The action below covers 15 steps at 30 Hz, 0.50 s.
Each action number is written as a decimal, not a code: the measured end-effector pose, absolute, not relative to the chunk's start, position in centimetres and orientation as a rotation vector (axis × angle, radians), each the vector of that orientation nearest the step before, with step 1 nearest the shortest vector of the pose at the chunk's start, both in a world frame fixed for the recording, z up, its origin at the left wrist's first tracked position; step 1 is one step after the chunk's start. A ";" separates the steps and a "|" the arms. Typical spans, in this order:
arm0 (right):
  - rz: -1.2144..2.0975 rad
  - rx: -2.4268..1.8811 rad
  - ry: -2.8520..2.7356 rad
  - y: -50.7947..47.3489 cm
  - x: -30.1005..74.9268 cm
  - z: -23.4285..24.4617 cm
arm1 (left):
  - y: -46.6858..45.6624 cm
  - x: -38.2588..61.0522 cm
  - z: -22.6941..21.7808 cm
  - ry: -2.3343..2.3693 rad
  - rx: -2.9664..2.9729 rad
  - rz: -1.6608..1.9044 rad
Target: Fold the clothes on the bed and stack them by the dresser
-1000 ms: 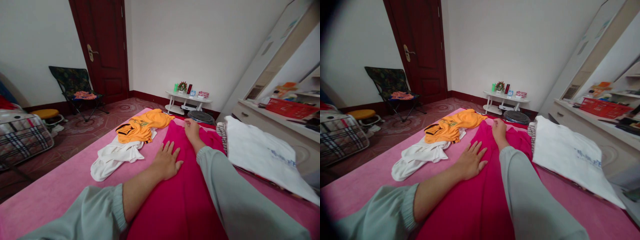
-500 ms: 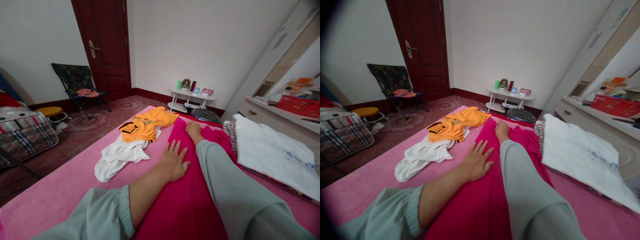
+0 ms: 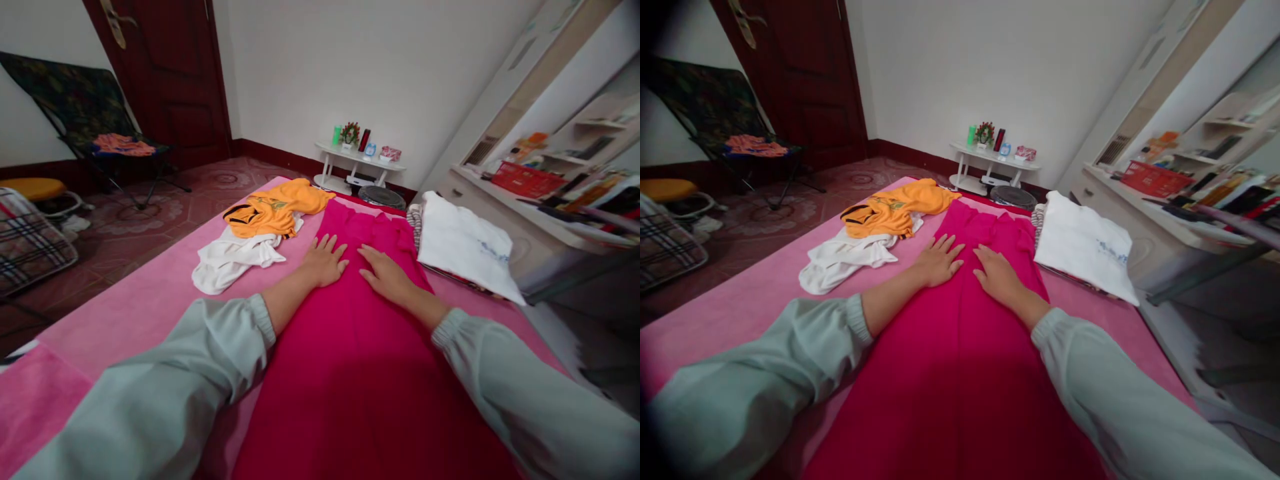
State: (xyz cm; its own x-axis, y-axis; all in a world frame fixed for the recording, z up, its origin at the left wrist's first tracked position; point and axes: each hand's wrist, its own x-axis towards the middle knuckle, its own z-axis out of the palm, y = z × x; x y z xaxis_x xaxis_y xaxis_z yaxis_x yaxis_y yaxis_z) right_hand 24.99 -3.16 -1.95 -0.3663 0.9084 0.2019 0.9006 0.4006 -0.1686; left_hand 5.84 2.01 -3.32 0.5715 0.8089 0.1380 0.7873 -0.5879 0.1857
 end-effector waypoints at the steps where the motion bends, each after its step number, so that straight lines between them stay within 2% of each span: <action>1: 0.031 -1.456 -2.442 -5.1 24.5 -1.4 | 1.9 5.8 -3.4 1.376 2.696 0.323; 6: 0.140 -0.916 -2.665 -15.1 21.9 1.2 | 1.5 5.5 -3.4 1.395 2.725 0.435; 12: 0.136 -0.734 -2.746 -21.3 20.5 2.1 | 0.3 6.0 -1.4 1.189 2.808 0.571; 15: 0.081 -0.708 -2.714 -21.8 20.3 1.7 | -0.2 7.2 -0.3 1.369 2.638 0.540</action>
State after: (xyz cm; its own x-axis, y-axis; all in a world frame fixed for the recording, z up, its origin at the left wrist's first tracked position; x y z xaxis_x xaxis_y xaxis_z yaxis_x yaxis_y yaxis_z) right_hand 20.31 -21.84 1.70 -0.8202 0.4843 0.3046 0.4652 0.8744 -0.1375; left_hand 7.25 -0.22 -0.27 0.5274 0.8100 0.2564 0.7670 -0.5837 0.2665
